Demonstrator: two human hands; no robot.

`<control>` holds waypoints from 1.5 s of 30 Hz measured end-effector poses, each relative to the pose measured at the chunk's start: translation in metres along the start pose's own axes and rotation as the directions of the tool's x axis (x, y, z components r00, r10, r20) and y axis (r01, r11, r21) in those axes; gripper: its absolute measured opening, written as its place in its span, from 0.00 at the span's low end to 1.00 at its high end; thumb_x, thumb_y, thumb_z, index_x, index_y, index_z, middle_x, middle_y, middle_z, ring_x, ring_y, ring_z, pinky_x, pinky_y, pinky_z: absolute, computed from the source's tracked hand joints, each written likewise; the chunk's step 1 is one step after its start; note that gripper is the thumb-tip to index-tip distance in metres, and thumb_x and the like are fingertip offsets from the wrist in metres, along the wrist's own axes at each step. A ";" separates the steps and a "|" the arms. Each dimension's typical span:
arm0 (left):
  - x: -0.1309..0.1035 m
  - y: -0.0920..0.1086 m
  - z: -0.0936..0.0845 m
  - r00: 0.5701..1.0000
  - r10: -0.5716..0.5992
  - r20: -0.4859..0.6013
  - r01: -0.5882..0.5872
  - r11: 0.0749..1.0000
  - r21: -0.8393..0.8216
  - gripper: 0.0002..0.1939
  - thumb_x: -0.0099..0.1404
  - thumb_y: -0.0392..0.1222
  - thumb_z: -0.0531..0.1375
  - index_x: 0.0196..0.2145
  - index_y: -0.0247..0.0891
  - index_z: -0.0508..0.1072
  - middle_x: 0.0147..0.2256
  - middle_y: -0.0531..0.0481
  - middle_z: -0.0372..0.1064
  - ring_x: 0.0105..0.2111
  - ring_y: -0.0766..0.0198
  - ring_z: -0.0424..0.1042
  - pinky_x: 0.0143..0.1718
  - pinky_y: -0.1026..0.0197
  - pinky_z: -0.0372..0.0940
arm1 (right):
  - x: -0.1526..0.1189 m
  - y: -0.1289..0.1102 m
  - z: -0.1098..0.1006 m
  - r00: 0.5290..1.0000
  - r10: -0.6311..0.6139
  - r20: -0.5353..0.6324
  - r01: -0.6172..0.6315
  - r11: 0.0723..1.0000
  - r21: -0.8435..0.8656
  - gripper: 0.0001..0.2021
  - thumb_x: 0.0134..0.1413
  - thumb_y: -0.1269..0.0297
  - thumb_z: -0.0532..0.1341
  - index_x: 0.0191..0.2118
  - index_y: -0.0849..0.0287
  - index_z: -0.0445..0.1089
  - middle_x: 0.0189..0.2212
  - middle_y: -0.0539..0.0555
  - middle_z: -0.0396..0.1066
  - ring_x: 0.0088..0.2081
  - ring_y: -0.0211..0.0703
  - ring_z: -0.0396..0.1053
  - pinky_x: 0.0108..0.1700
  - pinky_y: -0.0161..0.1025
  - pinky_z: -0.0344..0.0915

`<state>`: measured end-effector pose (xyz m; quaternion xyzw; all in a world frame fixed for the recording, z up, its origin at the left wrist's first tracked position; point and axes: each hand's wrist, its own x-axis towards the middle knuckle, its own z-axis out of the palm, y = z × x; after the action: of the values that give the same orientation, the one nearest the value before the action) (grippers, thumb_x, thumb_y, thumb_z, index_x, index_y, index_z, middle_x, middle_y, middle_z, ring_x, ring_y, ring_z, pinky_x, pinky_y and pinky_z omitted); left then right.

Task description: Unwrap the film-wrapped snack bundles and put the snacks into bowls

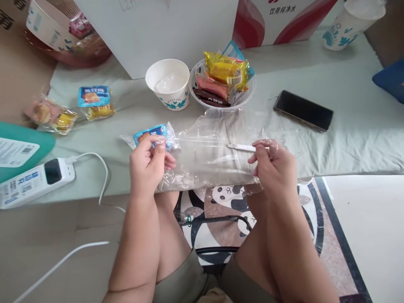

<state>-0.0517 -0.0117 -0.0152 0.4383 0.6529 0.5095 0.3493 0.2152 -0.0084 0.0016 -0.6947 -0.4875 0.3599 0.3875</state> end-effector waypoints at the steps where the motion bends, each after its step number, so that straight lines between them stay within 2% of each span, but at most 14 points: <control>1: 0.000 -0.001 -0.002 0.999 0.036 -0.004 -0.036 0.999 0.040 0.08 0.70 0.48 0.62 0.40 0.42 0.75 0.18 0.57 0.69 0.14 0.69 0.68 0.16 0.68 0.63 | 0.000 0.000 0.000 0.997 -0.044 -0.061 0.044 0.999 0.000 0.10 0.64 0.58 0.59 0.39 0.58 0.75 0.21 0.45 0.70 0.16 0.30 0.63 0.20 0.32 0.60; 6: 0.001 0.000 -0.007 0.993 0.118 -0.018 -0.119 0.988 -0.100 0.16 0.69 0.58 0.62 0.34 0.44 0.72 0.11 0.62 0.55 0.08 0.73 0.52 0.09 0.67 0.44 | -0.002 0.000 0.003 0.934 -0.154 -0.322 0.243 0.935 0.259 0.10 0.65 0.56 0.61 0.38 0.58 0.72 0.19 0.43 0.64 0.14 0.29 0.57 0.16 0.31 0.51; 9: 0.004 0.004 -0.013 0.985 0.047 0.165 0.000 0.962 -0.274 0.23 0.60 0.66 0.67 0.35 0.42 0.75 0.12 0.60 0.59 0.08 0.75 0.48 0.09 0.66 0.37 | 0.001 0.001 0.006 0.931 -0.097 -0.353 0.240 0.891 0.386 0.10 0.64 0.56 0.62 0.37 0.58 0.71 0.18 0.42 0.62 0.14 0.28 0.54 0.15 0.30 0.48; 11: 0.007 0.006 -0.021 0.906 0.003 0.424 0.119 0.958 -0.261 0.28 0.51 0.65 0.73 0.38 0.40 0.79 0.16 0.55 0.67 0.11 0.74 0.54 0.11 0.68 0.43 | 0.003 0.002 0.006 0.931 -0.078 -0.356 0.238 0.870 0.431 0.10 0.64 0.57 0.63 0.36 0.58 0.71 0.18 0.42 0.61 0.15 0.28 0.54 0.15 0.30 0.48; 13: 0.007 0.007 -0.027 0.756 -0.057 0.652 0.190 0.972 -0.136 0.25 0.49 0.57 0.76 0.39 0.40 0.81 0.21 0.51 0.74 0.16 0.71 0.64 0.15 0.69 0.55 | 0.005 0.002 0.005 0.929 -0.065 -0.365 0.240 0.856 0.458 0.10 0.64 0.58 0.63 0.35 0.58 0.70 0.18 0.42 0.61 0.15 0.28 0.54 0.15 0.30 0.47; 15: 0.006 0.007 -0.029 0.672 -0.089 0.735 0.170 0.985 -0.037 0.16 0.52 0.49 0.76 0.34 0.40 0.81 0.23 0.50 0.75 0.21 0.67 0.71 0.21 0.67 0.65 | 0.006 0.002 0.004 0.927 -0.050 -0.371 0.234 0.850 0.471 0.09 0.63 0.58 0.64 0.34 0.57 0.69 0.18 0.42 0.60 0.15 0.28 0.53 0.15 0.30 0.47; 20: 0.000 0.008 -0.016 0.834 -0.143 0.533 0.291 0.934 -0.206 0.16 0.58 0.53 0.72 0.32 0.40 0.75 0.25 0.52 0.75 0.20 0.68 0.71 0.20 0.67 0.68 | 0.006 0.005 0.002 0.928 -0.037 -0.370 0.227 0.846 0.483 0.09 0.63 0.57 0.65 0.34 0.55 0.70 0.20 0.43 0.58 0.18 0.30 0.55 0.17 0.31 0.50; 25: 0.000 0.007 -0.021 0.834 -0.225 0.504 0.312 0.945 -0.094 0.13 0.61 0.52 0.69 0.36 0.42 0.75 0.12 0.62 0.54 0.09 0.75 0.45 0.09 0.71 0.38 | 0.009 0.008 -0.002 0.901 -0.020 -0.433 0.265 0.817 0.513 0.09 0.59 0.56 0.68 0.34 0.55 0.73 0.24 0.45 0.59 0.20 0.32 0.56 0.18 0.32 0.51; 28: 0.001 0.005 -0.028 0.836 -0.118 0.535 0.186 0.980 -0.076 0.16 0.59 0.51 0.71 0.40 0.42 0.77 0.14 0.60 0.60 0.12 0.73 0.55 0.12 0.70 0.49 | 0.007 0.004 -0.004 0.883 -0.038 -0.468 0.306 0.802 0.513 0.08 0.58 0.57 0.68 0.34 0.54 0.72 0.23 0.45 0.58 0.19 0.32 0.54 0.17 0.32 0.49; 32: 0.000 0.002 -0.019 0.928 0.161 0.337 -0.124 0.984 -0.128 0.37 0.42 0.39 0.80 0.52 0.48 0.77 0.49 0.48 0.77 0.44 0.60 0.78 0.41 0.64 0.74 | 0.002 -0.003 -0.004 0.883 -0.093 -0.460 0.324 0.830 0.454 0.08 0.62 0.59 0.64 0.32 0.54 0.71 0.19 0.44 0.58 0.17 0.33 0.52 0.17 0.34 0.47; 34: -0.002 0.001 -0.012 0.920 0.276 0.279 -0.251 0.960 -0.124 0.31 0.44 0.42 0.79 0.47 0.48 0.80 0.55 0.47 0.74 0.52 0.56 0.76 0.47 0.61 0.75 | 0.000 -0.004 -0.003 0.893 -0.109 -0.438 0.323 0.832 0.450 0.08 0.62 0.60 0.64 0.32 0.54 0.72 0.17 0.44 0.58 0.16 0.33 0.52 0.17 0.34 0.47; 36: -0.005 0.002 -0.008 0.912 0.255 0.320 -0.229 0.966 -0.117 0.13 0.58 0.50 0.73 0.39 0.45 0.83 0.45 0.45 0.79 0.39 0.59 0.80 0.35 0.63 0.75 | 0.000 -0.003 -0.004 0.903 -0.112 -0.416 0.314 0.831 0.458 0.08 0.62 0.59 0.64 0.33 0.54 0.72 0.17 0.44 0.58 0.16 0.33 0.53 0.17 0.34 0.48; 39: -0.006 0.005 -0.009 0.924 0.069 0.376 -0.047 0.997 -0.067 0.17 0.67 0.59 0.64 0.34 0.43 0.81 0.20 0.52 0.71 0.13 0.70 0.64 0.11 0.68 0.56 | 0.001 -0.001 -0.004 0.909 -0.060 -0.414 0.269 0.842 0.468 0.10 0.60 0.54 0.67 0.33 0.54 0.72 0.19 0.44 0.58 0.17 0.32 0.55 0.16 0.33 0.49; 45: -0.002 0.015 -0.018 0.857 -0.061 0.512 -0.012 0.990 0.138 0.17 0.62 0.56 0.68 0.28 0.41 0.76 0.14 0.59 0.59 0.11 0.71 0.55 0.11 0.68 0.49 | 0.002 0.003 -0.002 0.923 -0.114 -0.368 0.256 0.895 0.366 0.11 0.62 0.53 0.66 0.34 0.55 0.74 0.19 0.44 0.61 0.17 0.32 0.56 0.17 0.33 0.50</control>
<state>-0.0646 -0.0186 0.0033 0.5730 0.5744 0.3233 0.4870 0.2188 -0.0076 0.0000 -0.5995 -0.3932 0.2900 0.6340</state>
